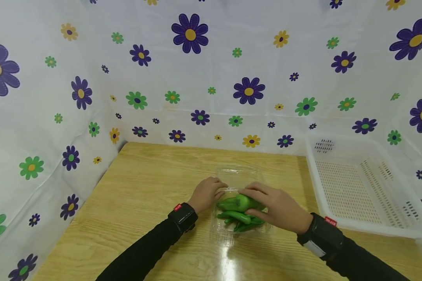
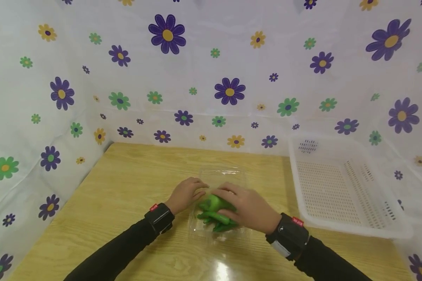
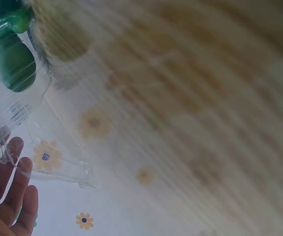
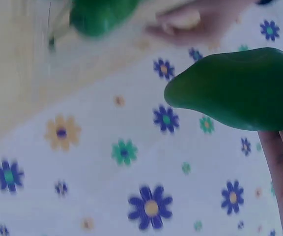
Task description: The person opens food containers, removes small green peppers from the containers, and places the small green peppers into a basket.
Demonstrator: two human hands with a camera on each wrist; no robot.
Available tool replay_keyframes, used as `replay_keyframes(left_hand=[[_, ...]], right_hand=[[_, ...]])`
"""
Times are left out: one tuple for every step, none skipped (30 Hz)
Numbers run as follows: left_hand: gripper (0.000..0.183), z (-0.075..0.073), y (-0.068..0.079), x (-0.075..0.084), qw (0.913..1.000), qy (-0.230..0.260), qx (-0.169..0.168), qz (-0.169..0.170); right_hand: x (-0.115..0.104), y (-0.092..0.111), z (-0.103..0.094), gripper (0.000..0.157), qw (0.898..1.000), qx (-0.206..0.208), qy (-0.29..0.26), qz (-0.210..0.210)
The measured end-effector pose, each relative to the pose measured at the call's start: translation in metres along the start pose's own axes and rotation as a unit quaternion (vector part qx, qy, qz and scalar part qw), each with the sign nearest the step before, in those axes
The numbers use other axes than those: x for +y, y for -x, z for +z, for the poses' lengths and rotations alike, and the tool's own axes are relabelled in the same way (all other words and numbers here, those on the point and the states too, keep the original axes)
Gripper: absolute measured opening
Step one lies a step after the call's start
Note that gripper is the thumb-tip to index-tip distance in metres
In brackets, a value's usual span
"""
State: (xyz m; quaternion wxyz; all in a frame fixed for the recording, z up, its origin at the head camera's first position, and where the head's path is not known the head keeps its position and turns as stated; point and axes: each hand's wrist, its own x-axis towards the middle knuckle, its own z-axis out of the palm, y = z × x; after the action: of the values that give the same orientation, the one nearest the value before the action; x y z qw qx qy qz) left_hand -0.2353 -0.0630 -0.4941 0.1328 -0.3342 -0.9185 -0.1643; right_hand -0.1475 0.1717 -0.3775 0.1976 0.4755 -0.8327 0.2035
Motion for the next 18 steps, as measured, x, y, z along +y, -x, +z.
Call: replay_keyframes(left_hand=[[0.021, 0.001, 0.000, 0.000, 1.0000, -0.001, -0.003, -0.002], [0.021, 0.002, 0.000, -0.001, 1.0000, -0.004, -0.005, -0.003], [0.022, 0.002, -0.001, -0.001, 1.0000, -0.006, -0.007, -0.004], [0.022, 0.003, -0.001, -0.002, 0.9999, -0.007, -0.008, -0.005], [0.022, 0.003, -0.001, -0.002, 0.9999, -0.006, -0.008, -0.006], [0.022, 0.003, -0.001, -0.002, 0.9999, -0.005, -0.009, -0.007], [0.022, 0.002, -0.001, -0.002, 0.9999, -0.003, -0.009, -0.008], [0.022, 0.002, -0.001, -0.002, 0.9999, -0.001, -0.009, -0.008], [0.022, 0.001, -0.002, -0.002, 0.9999, 0.003, -0.009, -0.009], [0.022, 0.001, -0.002, -0.002, 0.9999, 0.004, -0.009, -0.009], [0.022, 0.001, -0.002, -0.002, 0.9999, 0.007, -0.010, -0.010], [0.021, 0.000, -0.002, -0.002, 0.9999, 0.006, -0.011, -0.010], [0.022, 0.000, -0.002, -0.001, 0.9998, 0.004, -0.014, -0.013], [0.021, 0.000, -0.002, -0.001, 0.9998, 0.003, -0.015, -0.014], [0.021, 0.000, -0.003, 0.000, 0.9997, 0.002, -0.017, -0.015], [0.021, 0.000, -0.003, 0.001, 0.9997, -0.001, -0.018, -0.017], [0.021, -0.001, -0.002, 0.002, 0.9997, 0.001, -0.019, -0.018], [0.020, -0.001, -0.002, 0.003, 0.9996, 0.001, -0.020, -0.020]], right_hand=[[0.004, -0.002, -0.010, 0.050, 1.000, 0.000, 0.007, -0.001], [0.008, -0.003, -0.019, 0.050, 1.000, -0.001, 0.015, 0.000], [0.013, -0.004, -0.028, 0.052, 1.000, -0.003, 0.024, 0.002], [0.018, -0.005, -0.038, 0.053, 0.999, -0.006, 0.034, 0.007], [0.024, -0.005, -0.047, 0.055, 0.999, -0.008, 0.046, 0.014], [0.031, -0.005, -0.055, 0.055, 0.998, -0.010, 0.059, 0.022], [0.038, -0.005, -0.063, 0.055, 0.997, -0.012, 0.070, 0.032], [0.046, -0.004, -0.071, 0.054, 0.996, -0.016, 0.082, 0.045], [0.055, -0.003, -0.078, 0.052, 0.994, -0.020, 0.093, 0.059], [0.064, 0.000, -0.085, 0.051, 0.991, -0.026, 0.104, 0.076], [0.074, 0.002, -0.091, 0.049, 0.989, -0.031, 0.113, 0.096], [0.084, 0.006, -0.097, 0.047, 0.985, -0.037, 0.120, 0.116], [0.095, 0.010, -0.102, 0.046, 0.982, -0.044, 0.126, 0.134], [0.106, 0.013, -0.107, 0.045, 0.977, -0.056, 0.129, 0.160], [0.116, 0.017, -0.111, 0.044, 0.971, -0.069, 0.131, 0.186], [0.126, 0.021, -0.115, 0.043, 0.965, -0.082, 0.131, 0.212], [0.136, 0.025, -0.118, 0.042, 0.958, -0.094, 0.130, 0.237], [0.145, 0.029, -0.121, 0.042, 0.951, -0.107, 0.127, 0.260]])
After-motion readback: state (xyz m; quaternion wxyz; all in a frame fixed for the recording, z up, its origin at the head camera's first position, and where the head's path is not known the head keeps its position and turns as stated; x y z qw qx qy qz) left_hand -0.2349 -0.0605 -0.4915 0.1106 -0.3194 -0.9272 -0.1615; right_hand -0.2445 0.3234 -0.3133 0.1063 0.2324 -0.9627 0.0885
